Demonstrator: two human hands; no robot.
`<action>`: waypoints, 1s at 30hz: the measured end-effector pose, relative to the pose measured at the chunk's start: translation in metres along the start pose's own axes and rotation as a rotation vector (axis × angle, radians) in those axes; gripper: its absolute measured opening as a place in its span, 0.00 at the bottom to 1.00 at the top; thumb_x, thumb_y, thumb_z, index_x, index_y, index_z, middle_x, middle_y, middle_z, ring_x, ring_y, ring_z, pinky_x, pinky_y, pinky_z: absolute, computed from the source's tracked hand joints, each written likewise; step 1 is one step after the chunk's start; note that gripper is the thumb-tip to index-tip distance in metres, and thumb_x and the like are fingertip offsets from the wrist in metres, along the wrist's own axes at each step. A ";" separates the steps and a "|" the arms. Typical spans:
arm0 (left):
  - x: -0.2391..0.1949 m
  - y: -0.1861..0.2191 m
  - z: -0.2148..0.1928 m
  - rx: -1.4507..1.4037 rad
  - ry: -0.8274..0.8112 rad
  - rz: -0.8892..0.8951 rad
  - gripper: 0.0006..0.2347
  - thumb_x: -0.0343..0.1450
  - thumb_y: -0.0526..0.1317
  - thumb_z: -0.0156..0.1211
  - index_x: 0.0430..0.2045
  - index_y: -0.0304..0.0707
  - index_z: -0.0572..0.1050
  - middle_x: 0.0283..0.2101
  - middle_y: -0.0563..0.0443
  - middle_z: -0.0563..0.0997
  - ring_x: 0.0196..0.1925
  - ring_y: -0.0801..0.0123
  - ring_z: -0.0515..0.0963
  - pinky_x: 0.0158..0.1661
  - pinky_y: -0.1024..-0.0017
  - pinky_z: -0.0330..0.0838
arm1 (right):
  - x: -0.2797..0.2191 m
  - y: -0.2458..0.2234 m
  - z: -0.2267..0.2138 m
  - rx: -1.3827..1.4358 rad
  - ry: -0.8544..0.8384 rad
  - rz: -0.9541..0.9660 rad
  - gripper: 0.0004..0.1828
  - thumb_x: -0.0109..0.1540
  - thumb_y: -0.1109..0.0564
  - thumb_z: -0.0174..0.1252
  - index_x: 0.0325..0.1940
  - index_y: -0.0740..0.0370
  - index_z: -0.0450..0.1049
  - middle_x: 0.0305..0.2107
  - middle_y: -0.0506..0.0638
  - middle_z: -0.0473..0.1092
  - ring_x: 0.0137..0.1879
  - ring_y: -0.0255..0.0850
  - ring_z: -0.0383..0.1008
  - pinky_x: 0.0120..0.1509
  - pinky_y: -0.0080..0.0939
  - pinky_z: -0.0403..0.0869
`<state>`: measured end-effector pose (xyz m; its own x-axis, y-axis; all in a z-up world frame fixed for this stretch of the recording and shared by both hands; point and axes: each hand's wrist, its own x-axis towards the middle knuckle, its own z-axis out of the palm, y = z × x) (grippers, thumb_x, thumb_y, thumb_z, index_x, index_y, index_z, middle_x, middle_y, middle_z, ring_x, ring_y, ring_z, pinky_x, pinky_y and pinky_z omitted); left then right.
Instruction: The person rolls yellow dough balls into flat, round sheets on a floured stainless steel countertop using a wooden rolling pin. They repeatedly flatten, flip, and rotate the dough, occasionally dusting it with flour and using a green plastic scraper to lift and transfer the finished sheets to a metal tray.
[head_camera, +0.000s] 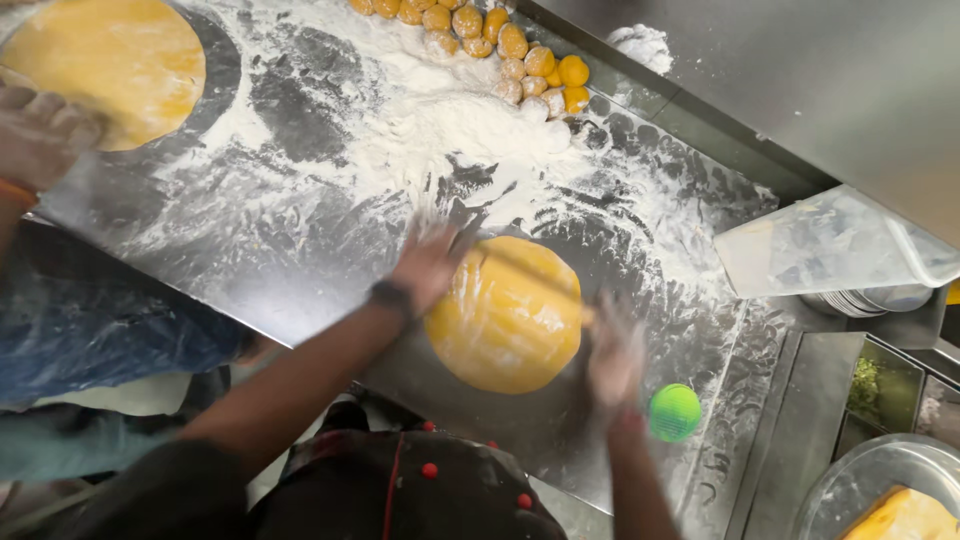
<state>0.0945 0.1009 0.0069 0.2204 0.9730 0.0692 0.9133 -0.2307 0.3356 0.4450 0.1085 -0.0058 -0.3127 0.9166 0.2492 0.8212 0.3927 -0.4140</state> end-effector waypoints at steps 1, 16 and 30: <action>-0.037 0.003 -0.002 0.125 0.105 0.100 0.23 0.70 0.32 0.46 0.63 0.38 0.63 0.65 0.32 0.66 0.69 0.41 0.63 0.70 0.39 0.39 | -0.035 -0.017 -0.003 -0.074 -0.013 -0.098 0.23 0.63 0.67 0.45 0.54 0.54 0.80 0.69 0.51 0.66 0.76 0.53 0.63 0.80 0.57 0.61; -0.026 -0.054 -0.002 0.157 0.013 0.029 0.22 0.74 0.32 0.48 0.65 0.41 0.63 0.63 0.41 0.72 0.70 0.52 0.67 0.75 0.41 0.44 | 0.008 -0.067 0.006 -0.147 -0.023 -0.107 0.18 0.68 0.64 0.47 0.58 0.56 0.75 0.63 0.47 0.71 0.78 0.48 0.63 0.83 0.54 0.60; -0.043 -0.079 0.018 0.178 0.129 0.145 0.28 0.70 0.37 0.51 0.67 0.35 0.55 0.65 0.35 0.70 0.66 0.42 0.70 0.70 0.34 0.38 | 0.012 -0.054 0.018 -0.060 0.066 -0.189 0.19 0.63 0.64 0.51 0.57 0.57 0.77 0.63 0.49 0.70 0.75 0.54 0.64 0.76 0.47 0.67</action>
<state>0.0188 0.0776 -0.0394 0.3185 0.9201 0.2280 0.9238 -0.3552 0.1432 0.3883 0.0991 0.0037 -0.4334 0.8196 0.3748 0.7787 0.5499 -0.3020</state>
